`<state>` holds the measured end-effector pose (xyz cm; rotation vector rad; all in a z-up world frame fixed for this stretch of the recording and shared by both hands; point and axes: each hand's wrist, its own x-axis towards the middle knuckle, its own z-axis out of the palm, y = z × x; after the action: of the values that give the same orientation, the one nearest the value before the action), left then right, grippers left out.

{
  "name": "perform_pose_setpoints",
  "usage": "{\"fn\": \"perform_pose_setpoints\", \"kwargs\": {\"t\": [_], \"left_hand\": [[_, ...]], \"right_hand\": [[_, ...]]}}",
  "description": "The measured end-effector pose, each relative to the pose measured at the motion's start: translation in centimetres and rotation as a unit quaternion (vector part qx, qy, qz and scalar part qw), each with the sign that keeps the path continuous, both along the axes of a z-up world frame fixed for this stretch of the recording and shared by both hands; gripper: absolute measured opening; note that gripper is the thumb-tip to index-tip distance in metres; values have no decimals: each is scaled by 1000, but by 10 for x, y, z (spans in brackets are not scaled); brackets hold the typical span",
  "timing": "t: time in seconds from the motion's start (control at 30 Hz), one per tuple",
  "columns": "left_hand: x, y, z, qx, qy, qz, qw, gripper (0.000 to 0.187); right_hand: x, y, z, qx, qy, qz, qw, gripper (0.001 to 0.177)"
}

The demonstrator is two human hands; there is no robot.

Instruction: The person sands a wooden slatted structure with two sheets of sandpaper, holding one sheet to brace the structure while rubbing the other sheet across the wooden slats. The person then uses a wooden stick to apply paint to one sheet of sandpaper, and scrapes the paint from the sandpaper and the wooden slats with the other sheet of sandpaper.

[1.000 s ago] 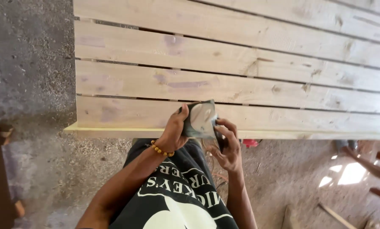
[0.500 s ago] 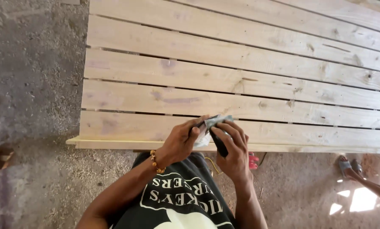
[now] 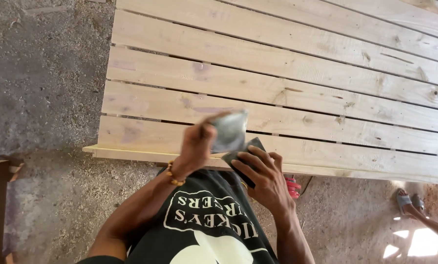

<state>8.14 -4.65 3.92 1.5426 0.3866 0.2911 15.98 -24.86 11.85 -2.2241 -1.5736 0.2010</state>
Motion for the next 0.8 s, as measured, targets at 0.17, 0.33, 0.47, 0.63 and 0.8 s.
{"fn": "perform_pose_setpoints", "kwargs": {"t": [0.17, 0.33, 0.47, 0.63, 0.8], "left_hand": [[10, -11, 18, -251, -56, 127, 958, 51], [26, -43, 32, -557, -79, 120, 818, 50], [23, -50, 29, -591, -76, 78, 800, 53], [35, -69, 6, -572, -3, 125, 811, 48], [38, -100, -18, -514, -19, 97, 852, 50]], "right_hand": [[10, -8, 4, 229, 137, -1, 964, 58], [45, -17, -21, 252, 125, 4, 959, 61], [94, -44, -21, 152, 34, 28, 987, 56], [156, -55, 28, 64, -24, 165, 984, 55], [187, -28, 33, -58, -72, 426, 900, 72]]}}
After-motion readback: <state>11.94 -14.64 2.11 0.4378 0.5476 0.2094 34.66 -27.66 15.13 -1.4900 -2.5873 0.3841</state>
